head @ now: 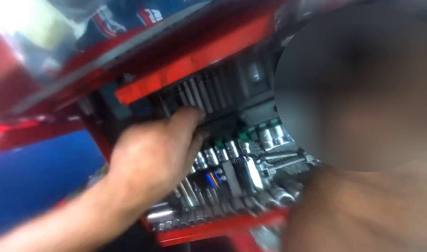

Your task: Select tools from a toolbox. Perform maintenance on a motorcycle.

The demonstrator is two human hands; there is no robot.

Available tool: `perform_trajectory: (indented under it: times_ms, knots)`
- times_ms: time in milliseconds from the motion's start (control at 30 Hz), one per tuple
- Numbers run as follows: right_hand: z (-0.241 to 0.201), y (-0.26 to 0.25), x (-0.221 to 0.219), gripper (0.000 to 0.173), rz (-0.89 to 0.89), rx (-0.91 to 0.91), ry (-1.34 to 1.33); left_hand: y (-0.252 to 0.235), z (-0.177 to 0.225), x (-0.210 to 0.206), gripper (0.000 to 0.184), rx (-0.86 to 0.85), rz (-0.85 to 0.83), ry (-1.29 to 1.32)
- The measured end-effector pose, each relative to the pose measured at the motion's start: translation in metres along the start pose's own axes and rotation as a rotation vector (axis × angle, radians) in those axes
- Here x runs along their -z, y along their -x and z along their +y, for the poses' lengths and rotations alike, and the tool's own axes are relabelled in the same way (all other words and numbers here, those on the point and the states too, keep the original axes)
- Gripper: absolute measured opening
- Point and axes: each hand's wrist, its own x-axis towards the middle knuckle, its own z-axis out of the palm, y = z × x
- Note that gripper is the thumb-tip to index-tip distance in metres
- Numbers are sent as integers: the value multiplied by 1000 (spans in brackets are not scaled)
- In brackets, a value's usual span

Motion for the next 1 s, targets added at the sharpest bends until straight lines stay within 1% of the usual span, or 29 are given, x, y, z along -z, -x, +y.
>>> perform_trajectory:
  times_ms: [67, 100, 167, 267, 400, 600, 667, 700, 767, 833, 867, 900, 933, 1000]
  knots:
    - [-5, -1, -1, 12, -13, -6, -6, -25, -2, -15, 42, 99, -80, -9]
    - [-4, -1, -1, 11, -20, -8, -13, -38, -1, -21, 45, 115, -88, -16]
    - [-3, -1, 1, 10, -35, -2, -36, -59, 3, -27, 49, 119, -85, -46]
    - [-4, 0, 1, 11, -26, -8, -45, -75, 6, -32, 51, 161, -140, -76]
    - [-4, -2, 1, 11, -34, 8, -38, -77, 2, -37, 45, 174, -127, -73]
    - [-4, -4, 2, 9, -41, 12, -45, -76, 3, -36, 45, 220, -146, -31]
    - [-4, -5, 3, 8, -44, 10, -44, -81, 0, -36, 44, 230, -165, 36]
    - [-4, -6, 4, 9, -45, 11, -45, -84, -10, -40, 43, 197, -152, 70]
    - [-3, -7, 4, 9, -41, 16, -56, -93, -41, -61, 38, 68, -62, 109]
    - [-3, -9, 4, 9, -35, 24, -60, -97, -49, -66, 29, 37, -45, 92]
    - [-3, -10, 3, 9, -26, 31, -60, -98, -40, -57, 26, 62, -95, 75]
    - [-3, -11, 3, 9, -24, 40, -54, -98, -23, -41, 25, 118, -192, 115]
    - [-3, -11, 2, 10, -24, 51, -54, -99, -13, -31, 25, 157, -247, 137]
    - [-2, -11, 1, 10, -16, 61, -71, -99, -10, -25, 25, 176, -277, 165]
